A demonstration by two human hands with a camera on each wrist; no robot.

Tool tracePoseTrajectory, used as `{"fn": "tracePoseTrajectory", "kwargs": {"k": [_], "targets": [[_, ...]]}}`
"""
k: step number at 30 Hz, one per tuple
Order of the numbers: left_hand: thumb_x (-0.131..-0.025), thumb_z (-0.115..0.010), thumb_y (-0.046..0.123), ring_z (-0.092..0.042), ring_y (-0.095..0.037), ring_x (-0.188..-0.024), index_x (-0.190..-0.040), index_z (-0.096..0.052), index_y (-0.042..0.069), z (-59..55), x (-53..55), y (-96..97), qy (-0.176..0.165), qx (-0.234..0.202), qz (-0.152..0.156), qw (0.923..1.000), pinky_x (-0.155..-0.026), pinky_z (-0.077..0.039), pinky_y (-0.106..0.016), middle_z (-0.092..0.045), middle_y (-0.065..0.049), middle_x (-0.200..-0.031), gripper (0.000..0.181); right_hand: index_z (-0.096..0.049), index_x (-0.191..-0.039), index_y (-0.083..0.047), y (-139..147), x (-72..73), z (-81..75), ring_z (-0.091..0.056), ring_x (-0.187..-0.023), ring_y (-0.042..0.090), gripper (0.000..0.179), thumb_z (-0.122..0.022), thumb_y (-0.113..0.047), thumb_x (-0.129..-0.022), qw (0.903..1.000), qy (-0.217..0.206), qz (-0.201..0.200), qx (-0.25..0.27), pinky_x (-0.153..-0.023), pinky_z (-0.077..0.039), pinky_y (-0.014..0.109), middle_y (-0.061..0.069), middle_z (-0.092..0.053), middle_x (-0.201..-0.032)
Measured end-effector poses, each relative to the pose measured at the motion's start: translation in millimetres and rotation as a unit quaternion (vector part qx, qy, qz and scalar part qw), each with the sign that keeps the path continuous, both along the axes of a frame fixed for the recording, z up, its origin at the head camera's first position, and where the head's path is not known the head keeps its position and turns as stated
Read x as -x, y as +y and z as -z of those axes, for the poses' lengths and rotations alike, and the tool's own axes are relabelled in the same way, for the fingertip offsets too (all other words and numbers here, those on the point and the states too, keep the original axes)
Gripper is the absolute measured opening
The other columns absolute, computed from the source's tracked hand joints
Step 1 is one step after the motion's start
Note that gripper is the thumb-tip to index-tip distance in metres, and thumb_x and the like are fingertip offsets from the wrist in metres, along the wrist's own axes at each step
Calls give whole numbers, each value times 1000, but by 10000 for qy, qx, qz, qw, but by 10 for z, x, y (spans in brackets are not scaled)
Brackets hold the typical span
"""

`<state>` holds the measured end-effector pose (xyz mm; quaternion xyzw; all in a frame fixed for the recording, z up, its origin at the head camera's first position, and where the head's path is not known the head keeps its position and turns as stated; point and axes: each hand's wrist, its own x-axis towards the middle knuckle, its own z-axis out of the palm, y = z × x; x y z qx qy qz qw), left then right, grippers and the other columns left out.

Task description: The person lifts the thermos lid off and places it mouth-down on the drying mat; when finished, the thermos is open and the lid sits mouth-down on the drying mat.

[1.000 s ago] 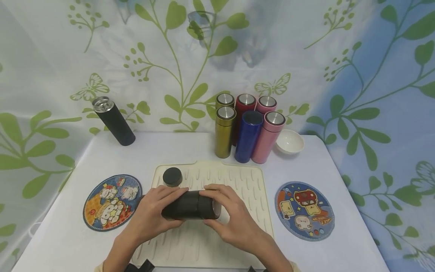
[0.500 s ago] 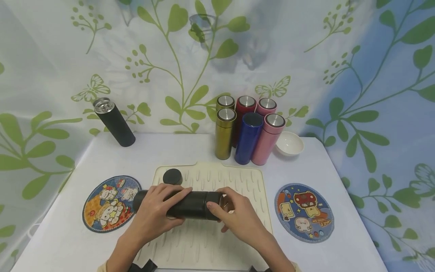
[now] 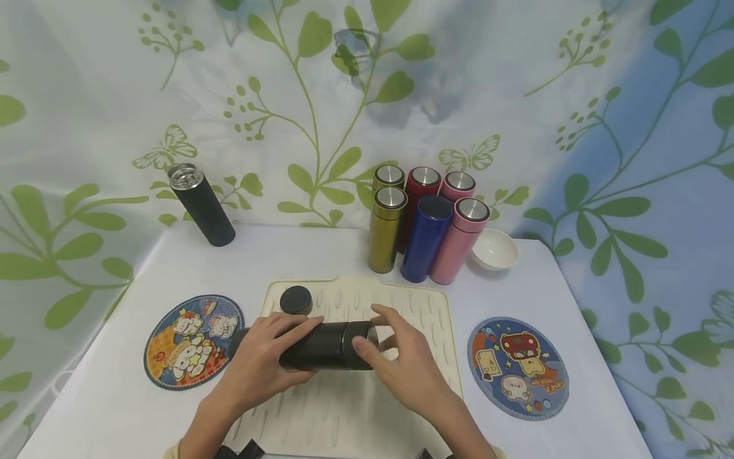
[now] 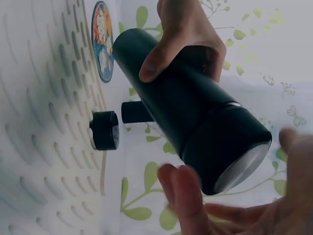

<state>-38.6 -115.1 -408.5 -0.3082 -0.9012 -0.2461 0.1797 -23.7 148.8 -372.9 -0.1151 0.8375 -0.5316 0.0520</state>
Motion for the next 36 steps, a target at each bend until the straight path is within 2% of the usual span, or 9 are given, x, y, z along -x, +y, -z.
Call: {"fn": "tracePoseTrajectory", "kwargs": {"k": [3,6,9,13,16,21,26,30,36], "targets": [[-60,-96,37,-56,-20,-111,-141,-58,29,28,2,9,19,81,38,10000,-90,-47,-46,-64,3,-120,90,-55,-136,-20,-11,24,-8,-68,-61,22,42,-59,-42,-100,9964,-844,15,-39,-42,-52,39,16,-63,-118],[-59,-96,36,-57,-20,-111,-142,-58,29,52,11,1,34,121,73,9999,-90,-46,-47,-63,2,-120,91,-59,-130,-25,0,29,-5,-67,-61,22,39,-63,-45,-97,9953,-946,-193,-73,-44,-53,39,10,-63,-114],[-58,-97,36,-57,-20,-110,-141,-59,29,66,15,-11,25,135,60,9999,-89,-47,-46,-64,2,-119,91,-60,-129,-30,34,2,14,-66,-85,20,41,-75,-33,-91,9983,-146,-544,-112,-57,-56,35,1,-61,-121],[-59,-97,36,-57,-20,-109,-141,-58,29,67,21,-23,-32,125,28,9999,-87,-47,-46,-64,3,-118,91,-62,-131,-28,58,-25,41,-56,-115,19,63,-87,-7,-77,9889,1175,-896,-132,-75,-57,35,-5,-55,-134],[-60,-96,37,-57,-20,-111,-143,-57,30,58,23,-14,-84,113,42,9999,-88,-48,-47,-64,3,-120,92,-59,-136,-27,56,-33,51,-54,-120,20,72,-89,-7,-74,9875,1353,-807,-61,-79,-57,39,-5,-52,-138],[-60,-96,37,-56,-20,-112,-143,-56,30,52,22,6,-103,131,24,9999,-89,-47,-46,-63,3,-121,93,-44,-148,-27,46,-28,52,-62,-113,24,70,-79,-28,-88,9987,314,-397,-20,-69,-59,35,5,-53,-141],[-60,-96,35,-56,-19,-112,-143,-57,30,39,3,12,-200,143,40,9997,-90,-47,-46,-63,3,-121,92,-57,-135,-23,9,-14,40,-69,-85,21,45,-71,-36,-94,9977,-667,-47,118,-52,-56,36,12,-63,-119],[-59,-97,37,-57,-19,-111,-142,-57,30,43,-4,-23,-166,103,-21,9998,-89,-47,-46,-64,3,-120,92,-61,-129,-31,23,-16,48,-64,-91,19,50,-82,-34,-84,9997,139,-201,86,-62,-58,33,-1,-63,-118],[-60,-96,37,-56,-19,-109,-141,-58,28,25,0,-94,-83,31,-65,9999,-88,-47,-45,-64,3,-121,90,-61,-133,-26,48,-32,43,-56,-117,19,64,-88,-10,-77,9888,1330,-659,166,-76,-56,33,-2,-57,-133]]}}
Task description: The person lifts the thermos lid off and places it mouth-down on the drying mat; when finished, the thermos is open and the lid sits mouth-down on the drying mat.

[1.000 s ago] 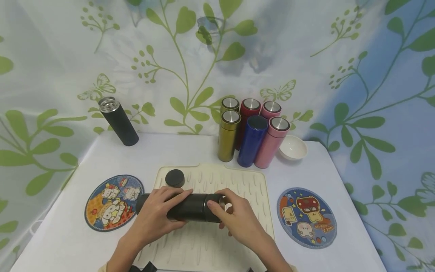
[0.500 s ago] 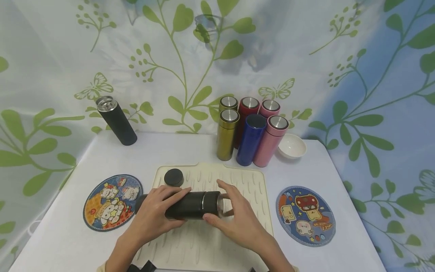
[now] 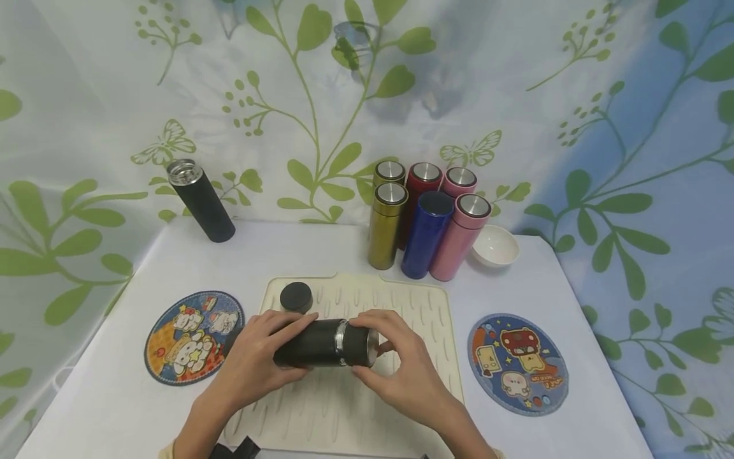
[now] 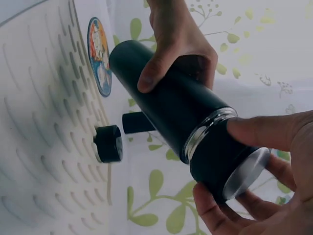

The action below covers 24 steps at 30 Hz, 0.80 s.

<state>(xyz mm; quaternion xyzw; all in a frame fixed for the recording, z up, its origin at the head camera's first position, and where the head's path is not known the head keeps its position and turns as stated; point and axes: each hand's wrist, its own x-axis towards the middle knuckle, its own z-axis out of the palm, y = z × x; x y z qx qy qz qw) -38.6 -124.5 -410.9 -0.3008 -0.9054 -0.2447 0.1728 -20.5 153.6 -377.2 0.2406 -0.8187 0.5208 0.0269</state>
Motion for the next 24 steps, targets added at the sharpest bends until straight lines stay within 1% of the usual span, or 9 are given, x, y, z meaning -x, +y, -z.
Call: {"fn": "tracePoseTrajectory", "kwargs": {"k": [3,6,9,13,16,20,22,24], "targets": [[-61,-95,38,-57,-19,-107,-142,-57,28,-15,8,-53,6,-111,-14,9999,-86,-48,-45,-64,3,-122,90,-63,-131,-24,14,-2,-9,-53,-123,19,70,-88,2,-71,9993,371,44,-79,-81,-53,32,0,-54,-138],[-61,-96,36,-58,-18,-105,-143,-57,27,-28,8,-137,29,-360,-104,9993,-83,-49,-44,-64,3,-122,91,-64,-130,-22,21,14,22,-55,-120,19,73,-88,7,-67,9982,595,23,-105,-81,-52,31,1,-55,-137],[-61,-96,33,-58,-19,-106,-143,-57,25,-50,6,-224,82,-589,-242,9979,-83,-51,-44,-64,2,-123,91,-61,-134,-22,4,44,113,-56,-115,18,80,-88,9,-66,9985,544,-56,-84,-78,-54,31,0,-56,-135],[-62,-95,28,-58,-20,-110,-142,-57,19,-88,-8,-346,85,-900,-432,9950,-87,-51,-44,-63,0,-124,89,-54,-139,-23,-96,94,296,-57,-108,14,88,-89,8,-64,9993,300,-87,-209,-74,-55,31,-6,-58,-131],[-61,-94,24,-58,-21,-112,-141,-56,14,-121,-20,-423,103,-1185,-518,9915,-90,-49,-41,-63,-1,-126,89,-54,-136,-23,-197,124,439,-57,-105,13,85,-90,5,-64,9989,235,-142,-388,-72,-55,30,-9,-60,-125],[-59,-94,17,-58,-23,-112,-141,-55,10,-148,-28,-500,224,-1478,-593,9870,-95,-45,-31,-62,-6,-129,91,-57,-130,-20,-327,160,572,-58,-103,13,78,-91,0,-63,9969,376,-298,-625,-71,-53,29,-9,-60,-120],[-59,-94,14,-58,-25,-112,-141,-55,7,-157,-28,-527,269,-1604,-630,9847,-98,-42,-24,-62,-8,-129,91,-59,-129,-20,-392,181,603,-57,-103,12,76,-91,-1,-63,9956,449,-328,-748,-71,-52,28,-8,-59,-121],[-59,-93,12,-58,-27,-111,-140,-54,5,-164,-30,-549,327,-1729,-689,9820,-100,-39,-21,-61,-11,-128,89,-61,-129,-19,-466,207,621,-57,-103,12,74,-91,-3,-63,9944,477,-359,-874,-72,-52,27,-8,-58,-120]]}}
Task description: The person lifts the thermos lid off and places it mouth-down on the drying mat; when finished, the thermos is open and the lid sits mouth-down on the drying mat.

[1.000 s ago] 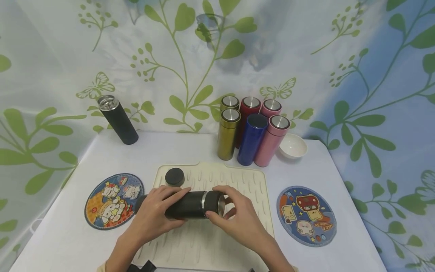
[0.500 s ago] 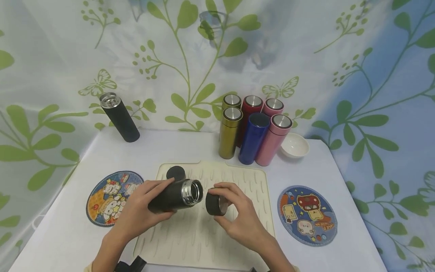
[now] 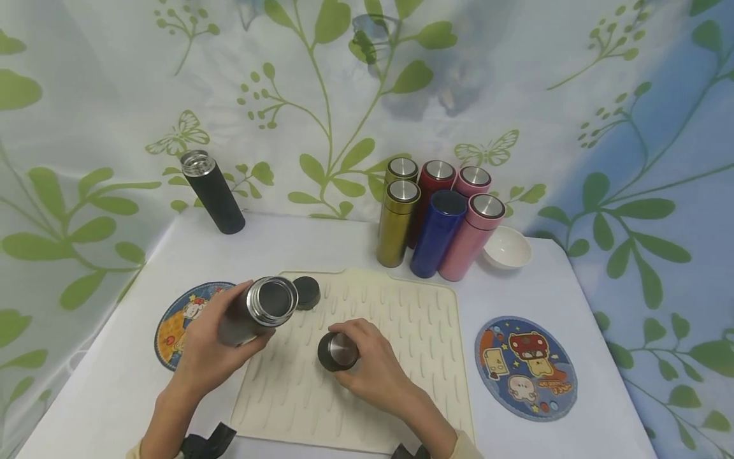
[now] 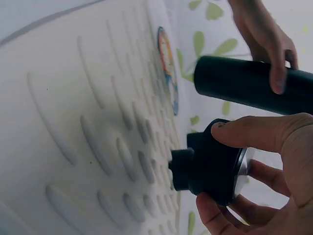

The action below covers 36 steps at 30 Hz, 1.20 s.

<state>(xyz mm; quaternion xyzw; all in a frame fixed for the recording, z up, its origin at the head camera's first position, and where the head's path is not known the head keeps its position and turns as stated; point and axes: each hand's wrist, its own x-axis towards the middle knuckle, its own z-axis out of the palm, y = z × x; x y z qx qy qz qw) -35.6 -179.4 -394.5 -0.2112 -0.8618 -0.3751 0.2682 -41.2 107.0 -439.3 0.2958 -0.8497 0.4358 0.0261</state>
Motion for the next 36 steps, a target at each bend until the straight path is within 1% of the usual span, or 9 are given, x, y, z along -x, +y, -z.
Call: {"fn": "tracePoseTrajectory", "kwargs": {"k": [6,10,15,23,26,27,30,33,36], "targets": [[-61,-91,8,-59,-27,-111,-140,-53,4,-4,-13,-17,25,-283,-203,9994,-97,-38,-17,-61,-11,-127,88,-62,-132,-17,-222,53,47,-54,-106,12,71,-91,-10,-68,9988,-116,-236,-414,-81,-51,30,-5,-56,-120],[-63,-90,7,-58,-26,-113,-142,-51,4,7,-21,-51,-93,-399,-223,9989,-98,-38,-17,-61,-11,-129,88,-62,-135,-15,-392,71,96,-53,-109,14,70,-90,-13,-71,9974,-98,-428,-565,-86,-50,33,-3,-56,-121],[-64,-90,9,-57,-26,-115,-143,-50,5,0,-12,-83,-176,-440,-167,9987,-101,-38,-19,-60,-11,-129,88,-61,-136,-15,-570,77,134,-52,-108,13,68,-88,-15,-73,9951,-35,-572,-802,-86,-49,29,-2,-56,-123],[-62,-89,6,-59,-25,-113,-142,-51,4,3,-6,-97,-17,-489,-237,9985,-101,-38,-19,-61,-12,-128,88,-58,-132,-10,-790,109,138,-53,-107,13,67,-88,-17,-72,9925,94,-487,-1116,-89,-47,26,-1,-58,-119],[-63,-90,5,-58,-26,-114,-141,-51,3,9,-3,-100,-23,-512,-286,9983,-101,-37,-19,-61,-12,-129,88,-59,-132,-11,-858,123,189,-53,-106,13,66,-89,-18,-73,9895,210,-486,-1343,-87,-47,24,-1,-58,-119],[-66,-91,12,-58,-26,-115,-141,-51,3,7,-6,-101,-81,-503,-309,9982,-102,-37,-19,-61,-12,-130,86,-59,-132,-11,-879,124,215,-52,-105,13,66,-89,-19,-73,9879,226,-496,-1452,-86,-48,24,-1,-58,-119],[-70,-90,18,-58,-27,-116,-141,-50,2,10,-8,-108,-128,-499,-360,9980,-103,-37,-19,-60,-13,-132,83,-59,-133,-13,-913,116,295,-51,-102,13,66,-89,-20,-74,9833,278,-508,-1724,-84,-48,22,0,-57,-118],[-75,-86,26,-58,-27,-117,-142,-50,2,27,0,-129,-57,-495,-366,9981,-104,-37,-20,-59,-13,-133,80,-60,-133,-14,-920,113,331,-51,-100,13,67,-90,-20,-74,9829,309,-516,-1741,-82,-48,23,0,-57,-117],[-73,-85,20,-58,-25,-117,-142,-50,3,50,16,-147,23,-516,-359,9980,-104,-37,-20,-59,-12,-133,80,-59,-135,-14,-906,107,328,-51,-100,13,69,-90,-19,-73,9843,317,-519,-1655,-83,-48,23,0,-57,-118]]}}
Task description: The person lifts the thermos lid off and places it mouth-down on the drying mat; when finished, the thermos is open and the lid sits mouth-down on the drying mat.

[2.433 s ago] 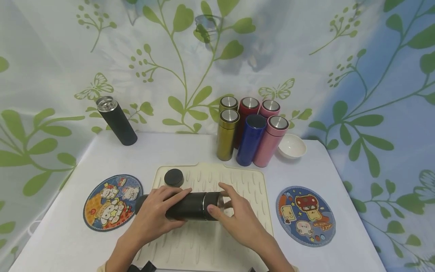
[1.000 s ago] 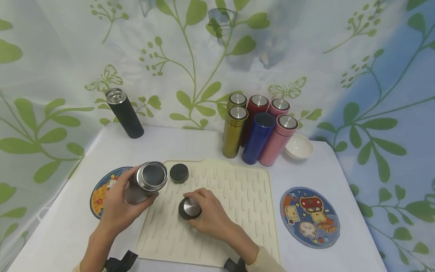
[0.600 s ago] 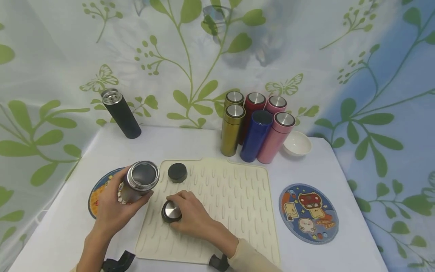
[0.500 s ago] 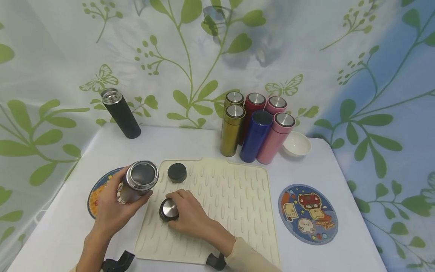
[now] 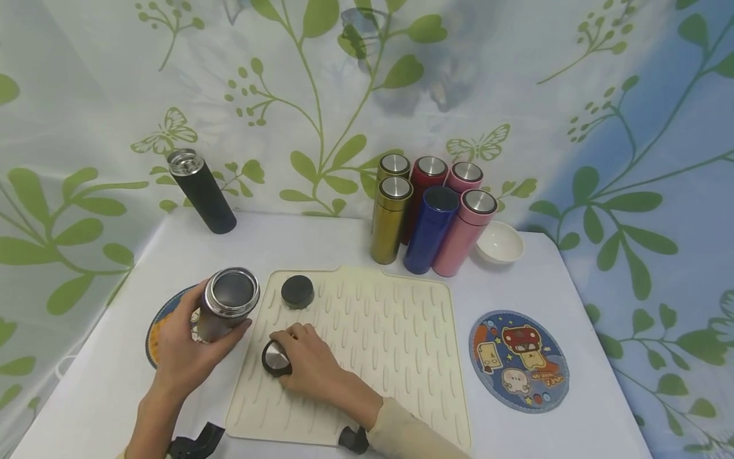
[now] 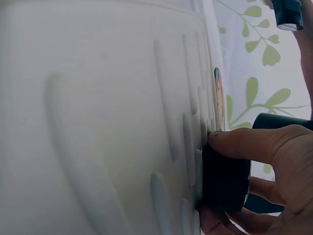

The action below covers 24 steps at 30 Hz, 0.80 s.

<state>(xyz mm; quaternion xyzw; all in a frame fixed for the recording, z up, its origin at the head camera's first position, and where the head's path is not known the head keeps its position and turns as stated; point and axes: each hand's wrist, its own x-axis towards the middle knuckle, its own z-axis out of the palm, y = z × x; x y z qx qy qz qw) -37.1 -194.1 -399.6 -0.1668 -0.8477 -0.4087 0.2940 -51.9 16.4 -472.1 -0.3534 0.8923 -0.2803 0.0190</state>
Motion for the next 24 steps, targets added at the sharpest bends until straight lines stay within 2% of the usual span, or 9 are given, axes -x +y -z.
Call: {"fn": "tracePoseTrajectory", "kwargs": {"k": [9,14,19,21,24], "targets": [[-60,-92,1,-59,-25,-115,-141,-51,1,4,20,-10,-35,11,-182,9998,-103,-36,-18,-61,-13,-131,91,-52,-142,-10,128,-60,-83,-53,-112,16,82,-91,-20,-71,9997,-162,63,183,-94,-47,27,2,-55,-125],[-63,-90,6,-59,-22,-113,-138,-52,-2,21,67,-65,159,-128,-243,9995,-101,-37,-18,-62,-16,-128,85,-53,-142,-11,333,-147,-152,-52,-116,17,80,-89,-19,-71,9985,-394,196,338,-96,-47,32,0,-55,-129],[-66,-87,11,-58,-13,-112,-136,-53,-4,27,197,-179,400,-386,-222,9982,-97,-40,-18,-63,-17,-127,79,-55,-140,-12,650,-243,-208,-51,-120,16,77,-89,-17,-70,9966,-539,503,381,-97,-47,37,-2,-54,-132],[-64,-89,6,-59,-10,-112,-136,-55,-2,13,256,-233,333,-485,-375,9976,-95,-41,-17,-64,-15,-126,80,-55,-140,-12,785,-280,-223,-50,-120,15,79,-89,-18,-69,9954,-566,664,382,-98,-47,38,-3,-54,-132],[-61,-92,3,-57,-11,-112,-135,-57,1,-18,330,-312,127,-495,-824,9953,-94,-42,-17,-64,-13,-123,82,-55,-141,-12,985,-333,-231,-50,-122,15,81,-91,-19,-68,9932,-560,937,414,-99,-47,40,-4,-54,-131]]}}
